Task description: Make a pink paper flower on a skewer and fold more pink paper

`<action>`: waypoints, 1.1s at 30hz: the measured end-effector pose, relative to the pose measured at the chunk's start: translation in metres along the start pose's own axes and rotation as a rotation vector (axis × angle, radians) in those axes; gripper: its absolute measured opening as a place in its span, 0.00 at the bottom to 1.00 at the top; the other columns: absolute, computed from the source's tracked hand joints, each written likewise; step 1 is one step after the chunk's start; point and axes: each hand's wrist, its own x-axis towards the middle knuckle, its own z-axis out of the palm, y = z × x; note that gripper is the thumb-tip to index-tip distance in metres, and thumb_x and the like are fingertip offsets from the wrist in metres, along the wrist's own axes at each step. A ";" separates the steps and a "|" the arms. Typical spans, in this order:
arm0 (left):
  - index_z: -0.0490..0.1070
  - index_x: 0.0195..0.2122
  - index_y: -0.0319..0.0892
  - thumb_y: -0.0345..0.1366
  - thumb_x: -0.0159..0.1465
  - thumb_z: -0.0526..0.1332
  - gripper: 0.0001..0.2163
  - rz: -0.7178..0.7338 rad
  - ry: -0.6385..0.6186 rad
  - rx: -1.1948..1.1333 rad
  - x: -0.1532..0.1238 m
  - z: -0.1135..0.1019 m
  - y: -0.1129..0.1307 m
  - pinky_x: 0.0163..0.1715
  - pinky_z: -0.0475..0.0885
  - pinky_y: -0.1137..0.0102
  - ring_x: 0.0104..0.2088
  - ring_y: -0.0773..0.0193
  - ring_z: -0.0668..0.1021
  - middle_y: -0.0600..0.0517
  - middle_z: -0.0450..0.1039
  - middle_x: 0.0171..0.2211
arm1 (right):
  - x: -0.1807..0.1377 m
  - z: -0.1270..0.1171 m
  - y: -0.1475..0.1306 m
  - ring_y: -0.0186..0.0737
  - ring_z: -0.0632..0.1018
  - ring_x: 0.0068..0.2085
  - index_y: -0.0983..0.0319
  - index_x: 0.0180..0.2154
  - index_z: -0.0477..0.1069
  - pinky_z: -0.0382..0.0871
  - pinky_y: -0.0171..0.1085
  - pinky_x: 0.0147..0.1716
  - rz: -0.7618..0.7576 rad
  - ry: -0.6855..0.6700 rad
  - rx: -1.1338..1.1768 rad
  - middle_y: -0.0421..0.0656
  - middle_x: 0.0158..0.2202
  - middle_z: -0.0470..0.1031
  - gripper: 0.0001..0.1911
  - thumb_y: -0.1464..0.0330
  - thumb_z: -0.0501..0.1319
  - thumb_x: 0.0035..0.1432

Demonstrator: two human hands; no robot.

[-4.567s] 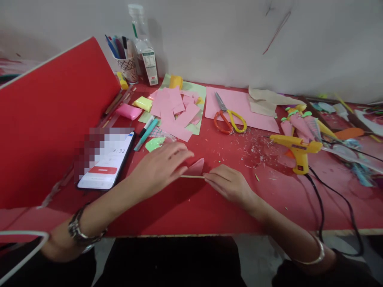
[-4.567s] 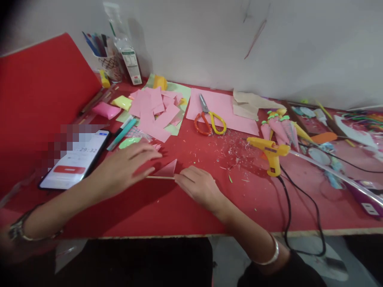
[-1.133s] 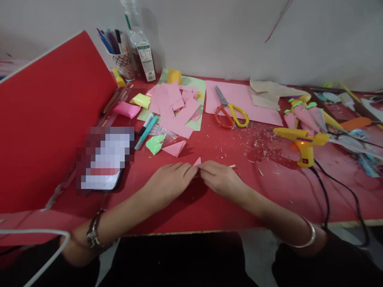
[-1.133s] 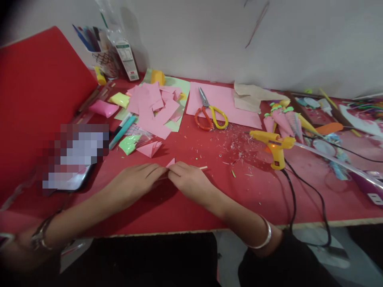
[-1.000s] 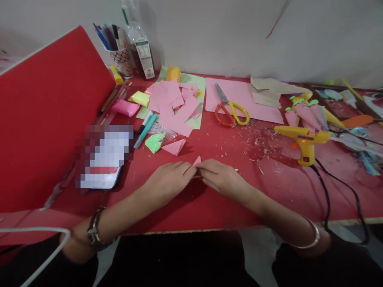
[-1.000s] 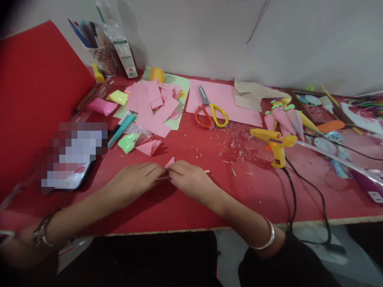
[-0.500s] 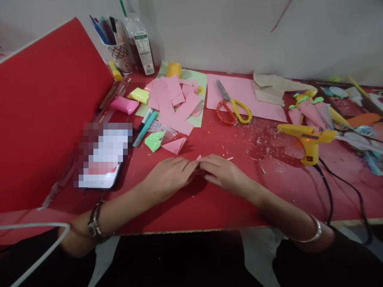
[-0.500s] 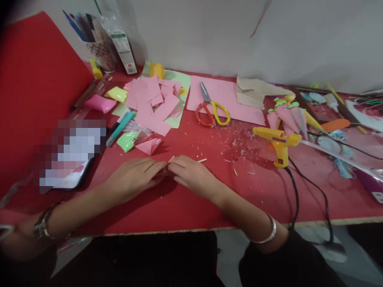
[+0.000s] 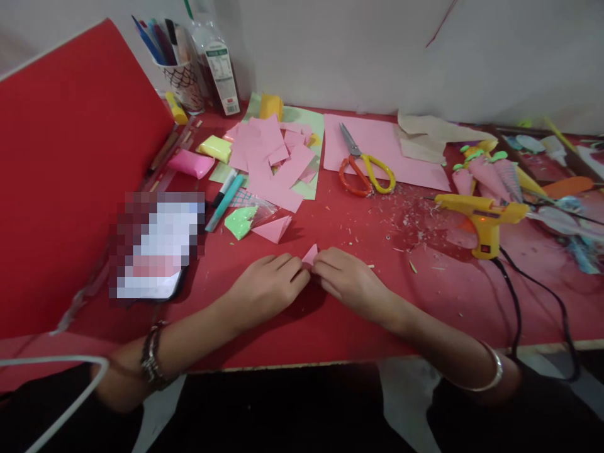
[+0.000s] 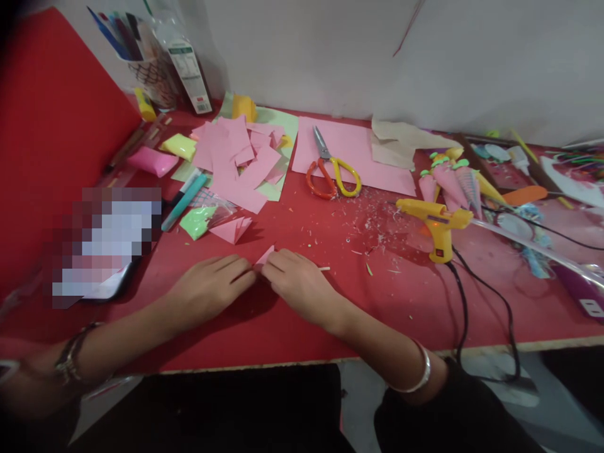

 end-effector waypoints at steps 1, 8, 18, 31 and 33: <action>0.65 0.25 0.38 0.22 0.61 0.42 0.15 -0.010 -0.009 -0.015 0.000 0.000 -0.001 0.19 0.63 0.71 0.21 0.64 0.69 0.52 0.65 0.19 | 0.000 0.000 0.000 0.35 0.66 0.27 0.68 0.28 0.70 0.64 0.33 0.28 -0.011 0.003 -0.001 0.45 0.25 0.69 0.17 0.73 0.45 0.61; 0.68 0.31 0.37 0.28 0.64 0.43 0.14 -0.191 -0.085 -0.270 -0.004 0.005 -0.006 0.23 0.64 0.74 0.26 0.66 0.69 0.51 0.68 0.25 | 0.000 -0.001 0.002 0.34 0.68 0.29 0.67 0.30 0.70 0.65 0.32 0.29 0.060 -0.005 0.145 0.44 0.27 0.70 0.15 0.72 0.47 0.60; 0.67 0.26 0.39 0.33 0.58 0.57 0.05 -0.455 -0.280 -0.561 0.008 0.002 -0.016 0.26 0.60 0.73 0.27 0.67 0.69 0.54 0.69 0.26 | 0.003 0.002 0.005 0.35 0.68 0.30 0.67 0.29 0.68 0.65 0.33 0.30 0.106 0.001 0.202 0.45 0.27 0.71 0.12 0.71 0.49 0.59; 0.67 0.27 0.39 0.23 0.61 0.46 0.12 -0.063 -0.045 -0.023 -0.004 -0.002 -0.004 0.25 0.60 0.69 0.24 0.64 0.69 0.53 0.68 0.22 | 0.002 -0.002 -0.008 0.37 0.64 0.28 0.67 0.29 0.69 0.61 0.35 0.27 0.031 -0.086 -0.133 0.44 0.25 0.68 0.19 0.75 0.41 0.61; 0.66 0.27 0.39 0.22 0.60 0.46 0.12 -0.050 -0.038 0.003 -0.005 -0.004 -0.003 0.24 0.61 0.69 0.24 0.64 0.70 0.53 0.69 0.23 | 0.004 -0.003 -0.009 0.36 0.65 0.28 0.68 0.30 0.69 0.62 0.35 0.28 0.043 -0.102 -0.132 0.44 0.26 0.68 0.18 0.75 0.42 0.61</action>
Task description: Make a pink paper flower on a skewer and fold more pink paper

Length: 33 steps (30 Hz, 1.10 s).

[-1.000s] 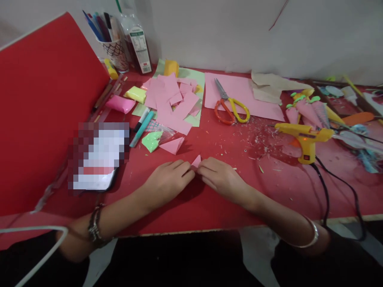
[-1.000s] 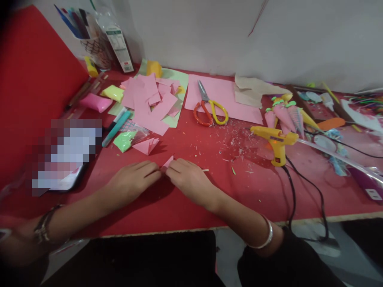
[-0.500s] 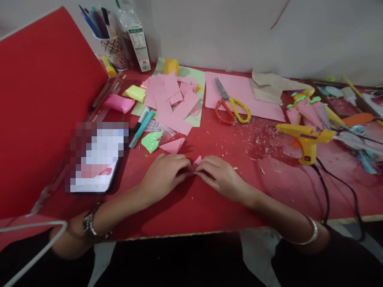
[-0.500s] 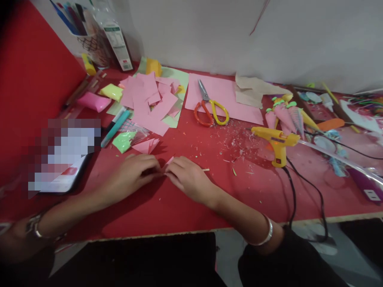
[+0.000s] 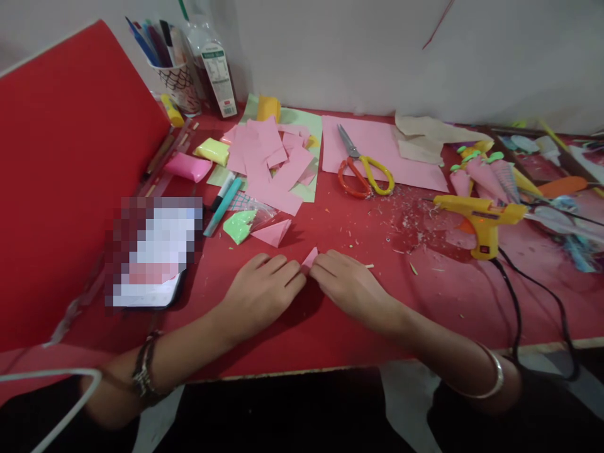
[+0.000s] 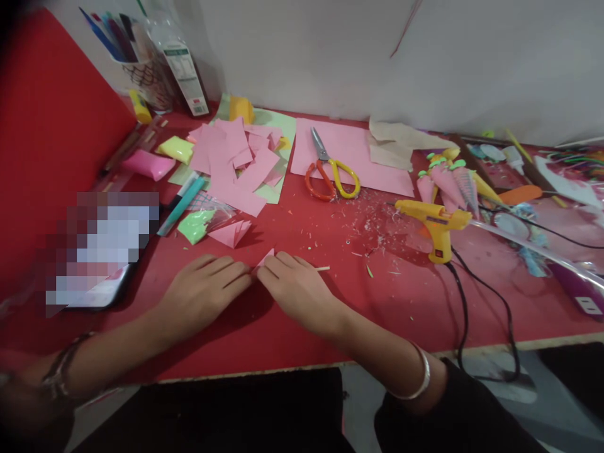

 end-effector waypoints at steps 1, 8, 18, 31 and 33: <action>0.67 0.27 0.38 0.22 0.60 0.46 0.12 -0.003 0.001 -0.003 0.000 0.000 0.000 0.24 0.61 0.69 0.24 0.64 0.70 0.53 0.69 0.23 | 0.001 -0.001 0.000 0.36 0.65 0.28 0.68 0.30 0.69 0.62 0.34 0.28 0.006 0.001 0.001 0.44 0.26 0.68 0.17 0.75 0.43 0.61; 0.67 0.29 0.38 0.26 0.63 0.45 0.13 -0.084 -0.026 -0.138 0.000 0.006 -0.005 0.25 0.64 0.70 0.26 0.64 0.71 0.53 0.71 0.25 | -0.003 -0.003 -0.001 0.36 0.68 0.29 0.66 0.32 0.70 0.62 0.34 0.28 -0.061 0.049 -0.110 0.43 0.28 0.71 0.13 0.76 0.47 0.59; 0.69 0.30 0.39 0.32 0.64 0.47 0.12 -0.103 0.026 -0.161 -0.002 0.009 -0.006 0.24 0.64 0.71 0.27 0.64 0.72 0.53 0.71 0.25 | -0.004 -0.009 -0.005 0.37 0.68 0.29 0.67 0.30 0.70 0.62 0.34 0.27 0.019 -0.018 -0.103 0.44 0.26 0.70 0.12 0.76 0.48 0.58; 0.70 0.37 0.41 0.31 0.65 0.46 0.12 -0.103 -0.066 -0.230 -0.004 0.003 -0.010 0.27 0.65 0.72 0.30 0.66 0.72 0.53 0.72 0.30 | -0.012 -0.008 -0.002 0.36 0.69 0.31 0.66 0.28 0.70 0.62 0.33 0.27 0.038 -0.011 -0.058 0.45 0.27 0.71 0.16 0.76 0.46 0.59; 0.69 0.40 0.41 0.29 0.65 0.46 0.12 -0.084 -0.051 -0.217 -0.007 0.003 -0.010 0.27 0.66 0.72 0.30 0.66 0.72 0.52 0.72 0.30 | -0.011 -0.008 -0.004 0.36 0.68 0.29 0.66 0.26 0.69 0.61 0.33 0.24 0.059 0.003 -0.104 0.44 0.25 0.71 0.16 0.77 0.45 0.58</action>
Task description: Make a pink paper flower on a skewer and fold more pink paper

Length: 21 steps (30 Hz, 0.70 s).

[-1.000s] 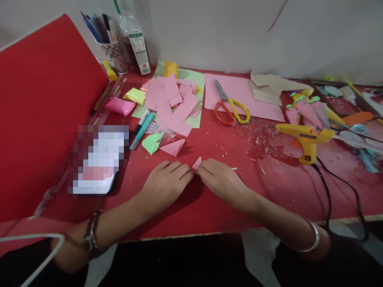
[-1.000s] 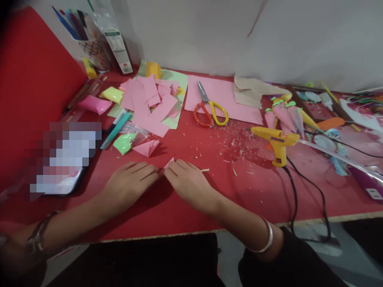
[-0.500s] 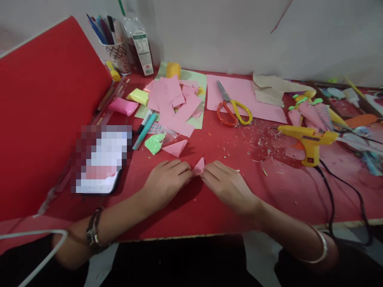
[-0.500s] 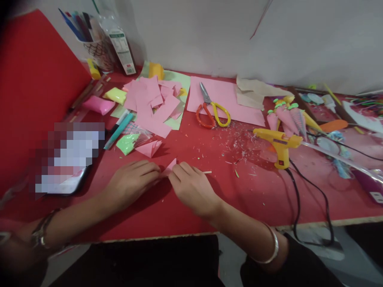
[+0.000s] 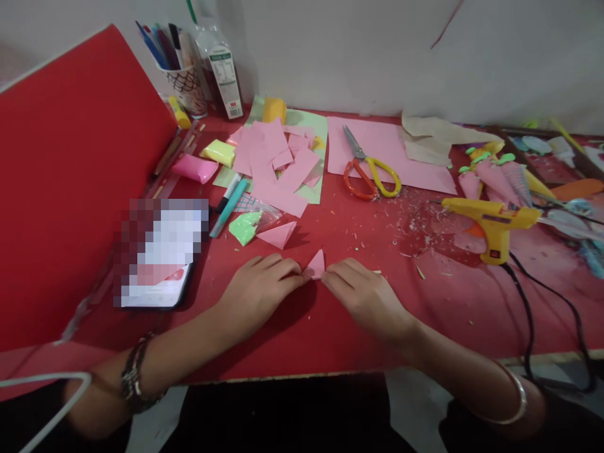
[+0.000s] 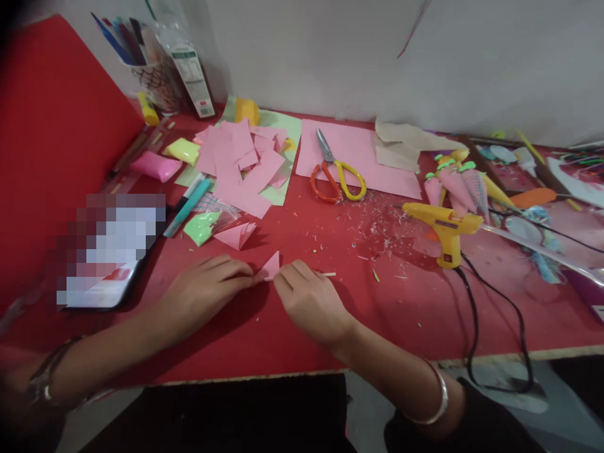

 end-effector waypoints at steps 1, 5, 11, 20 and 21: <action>0.68 0.41 0.41 0.29 0.65 0.46 0.13 0.009 0.010 0.002 -0.001 0.000 0.000 0.26 0.66 0.72 0.30 0.66 0.72 0.52 0.72 0.30 | 0.000 0.000 -0.001 0.36 0.68 0.29 0.66 0.25 0.69 0.59 0.33 0.22 0.000 0.008 -0.024 0.44 0.24 0.70 0.17 0.78 0.45 0.58; 0.69 0.39 0.40 0.30 0.66 0.43 0.15 -0.012 0.044 -0.028 -0.003 0.001 0.002 0.26 0.66 0.73 0.28 0.67 0.71 0.52 0.71 0.27 | 0.001 0.000 -0.005 0.36 0.67 0.26 0.65 0.24 0.69 0.58 0.33 0.21 -0.050 0.058 -0.120 0.44 0.22 0.69 0.17 0.79 0.45 0.56; 0.71 0.36 0.41 0.31 0.65 0.45 0.14 -0.063 -0.032 -0.054 0.000 0.002 0.001 0.26 0.65 0.72 0.28 0.66 0.70 0.52 0.70 0.27 | 0.002 0.003 -0.018 0.37 0.69 0.25 0.69 0.28 0.71 0.61 0.34 0.21 -0.035 0.106 -0.282 0.48 0.24 0.72 0.16 0.82 0.45 0.54; 0.72 0.39 0.46 0.28 0.59 0.56 0.10 -0.190 -0.209 -0.201 0.012 -0.010 -0.002 0.32 0.67 0.69 0.33 0.63 0.69 0.53 0.71 0.30 | -0.003 0.006 -0.034 0.44 0.74 0.31 0.78 0.35 0.72 0.69 0.36 0.22 -0.022 0.080 -0.428 0.58 0.33 0.75 0.21 0.84 0.42 0.51; 0.72 0.39 0.46 0.28 0.59 0.56 0.10 -0.186 -0.208 -0.188 0.012 -0.010 -0.002 0.32 0.66 0.69 0.33 0.63 0.69 0.53 0.71 0.29 | -0.004 0.007 -0.035 0.44 0.75 0.32 0.78 0.36 0.72 0.70 0.36 0.23 -0.011 0.071 -0.444 0.58 0.34 0.75 0.22 0.84 0.41 0.51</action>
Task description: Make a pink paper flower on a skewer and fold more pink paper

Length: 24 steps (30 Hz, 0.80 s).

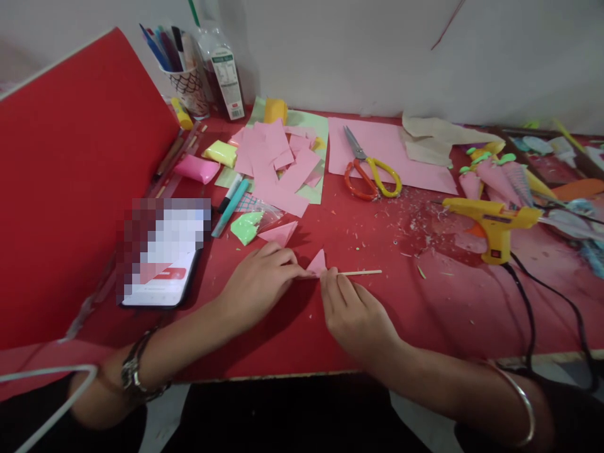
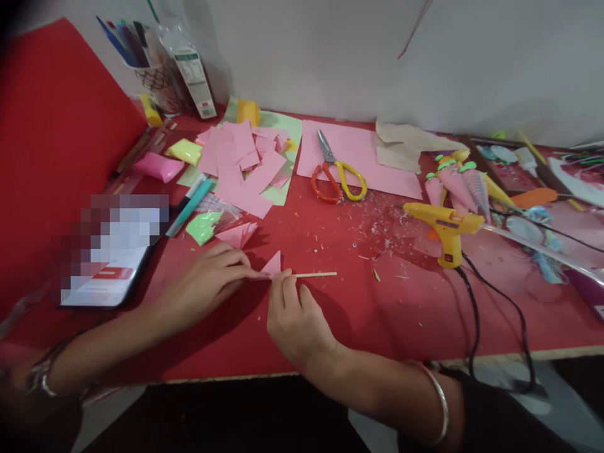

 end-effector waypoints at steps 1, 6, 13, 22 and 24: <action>0.72 0.39 0.46 0.28 0.59 0.56 0.10 0.009 0.008 0.018 0.000 0.001 0.000 0.32 0.66 0.69 0.33 0.63 0.69 0.53 0.72 0.30 | -0.001 0.000 -0.001 0.44 0.75 0.33 0.77 0.37 0.72 0.70 0.36 0.23 0.008 -0.014 -0.010 0.58 0.35 0.75 0.22 0.84 0.41 0.51; 0.71 0.38 0.40 0.26 0.59 0.54 0.10 0.127 0.148 0.274 -0.009 0.009 0.008 0.28 0.65 0.70 0.32 0.62 0.70 0.51 0.72 0.30 | -0.004 0.000 -0.004 0.45 0.74 0.36 0.78 0.39 0.71 0.71 0.37 0.27 0.010 -0.055 -0.023 0.58 0.37 0.75 0.24 0.84 0.39 0.51; 0.69 0.36 0.32 0.19 0.56 0.47 0.13 0.250 0.202 0.557 -0.016 0.015 0.024 0.26 0.63 0.70 0.26 0.64 0.70 0.48 0.69 0.27 | 0.000 -0.003 -0.001 0.46 0.76 0.35 0.79 0.37 0.72 0.73 0.38 0.29 -0.029 -0.061 0.012 0.59 0.36 0.75 0.24 0.84 0.39 0.49; 0.67 0.30 0.31 0.18 0.56 0.43 0.13 0.260 0.288 0.723 -0.013 0.021 0.029 0.17 0.57 0.71 0.16 0.66 0.67 0.52 0.63 0.18 | 0.001 -0.003 0.001 0.45 0.76 0.36 0.77 0.36 0.73 0.72 0.36 0.30 -0.025 -0.042 0.032 0.56 0.35 0.76 0.24 0.84 0.40 0.48; 0.67 0.31 0.30 0.18 0.56 0.43 0.13 0.259 0.302 0.753 -0.012 0.022 0.031 0.17 0.57 0.71 0.16 0.66 0.67 0.52 0.63 0.19 | 0.002 -0.003 0.002 0.45 0.76 0.36 0.77 0.36 0.72 0.72 0.36 0.30 -0.010 -0.030 0.053 0.56 0.35 0.76 0.24 0.84 0.40 0.48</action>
